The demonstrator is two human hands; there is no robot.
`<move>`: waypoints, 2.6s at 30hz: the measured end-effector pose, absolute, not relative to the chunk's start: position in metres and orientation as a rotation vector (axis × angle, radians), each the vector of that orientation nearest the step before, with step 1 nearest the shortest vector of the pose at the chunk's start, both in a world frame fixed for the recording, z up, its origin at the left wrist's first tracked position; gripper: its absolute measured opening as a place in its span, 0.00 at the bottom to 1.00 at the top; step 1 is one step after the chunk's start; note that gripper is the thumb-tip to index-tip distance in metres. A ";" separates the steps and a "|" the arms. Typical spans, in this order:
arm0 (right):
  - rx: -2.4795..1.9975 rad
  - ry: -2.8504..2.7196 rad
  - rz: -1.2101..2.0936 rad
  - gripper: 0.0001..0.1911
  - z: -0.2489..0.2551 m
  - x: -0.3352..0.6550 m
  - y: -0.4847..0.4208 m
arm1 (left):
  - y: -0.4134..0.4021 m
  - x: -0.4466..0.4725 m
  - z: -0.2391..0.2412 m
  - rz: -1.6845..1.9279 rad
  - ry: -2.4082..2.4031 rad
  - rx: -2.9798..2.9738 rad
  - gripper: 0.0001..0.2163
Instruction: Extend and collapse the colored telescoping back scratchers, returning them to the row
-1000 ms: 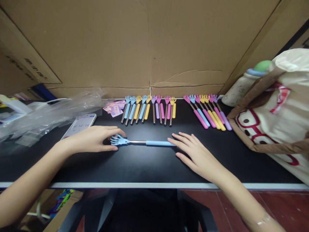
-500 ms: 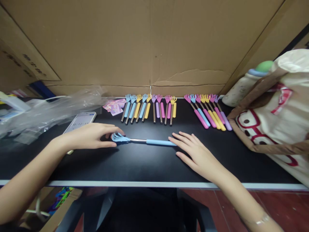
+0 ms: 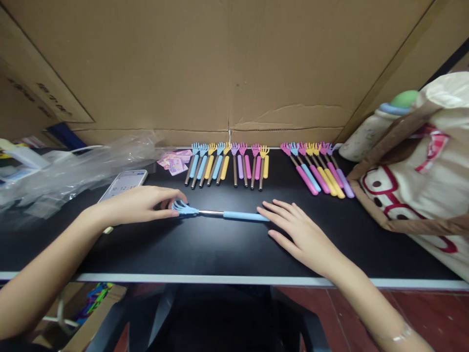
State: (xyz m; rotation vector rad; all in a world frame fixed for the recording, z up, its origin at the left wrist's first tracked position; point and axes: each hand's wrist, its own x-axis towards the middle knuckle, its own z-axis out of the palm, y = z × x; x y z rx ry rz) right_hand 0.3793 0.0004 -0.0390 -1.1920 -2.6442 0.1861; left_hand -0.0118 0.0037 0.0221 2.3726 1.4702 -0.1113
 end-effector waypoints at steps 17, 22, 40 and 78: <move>-0.934 -2.708 -0.367 0.13 -0.017 0.351 0.013 | 0.005 -0.008 0.013 -0.054 1.437 2.466 0.13; -0.912 -2.779 -0.489 0.06 -0.012 0.326 0.014 | 0.004 -0.009 0.011 -0.015 1.404 2.532 0.14; -0.926 -2.719 -0.343 0.17 -0.004 0.284 0.004 | 0.004 0.019 0.007 0.054 1.211 3.083 0.04; -1.117 -2.532 -0.844 0.17 0.021 0.401 0.052 | -0.009 -0.068 0.025 0.381 1.912 3.112 0.16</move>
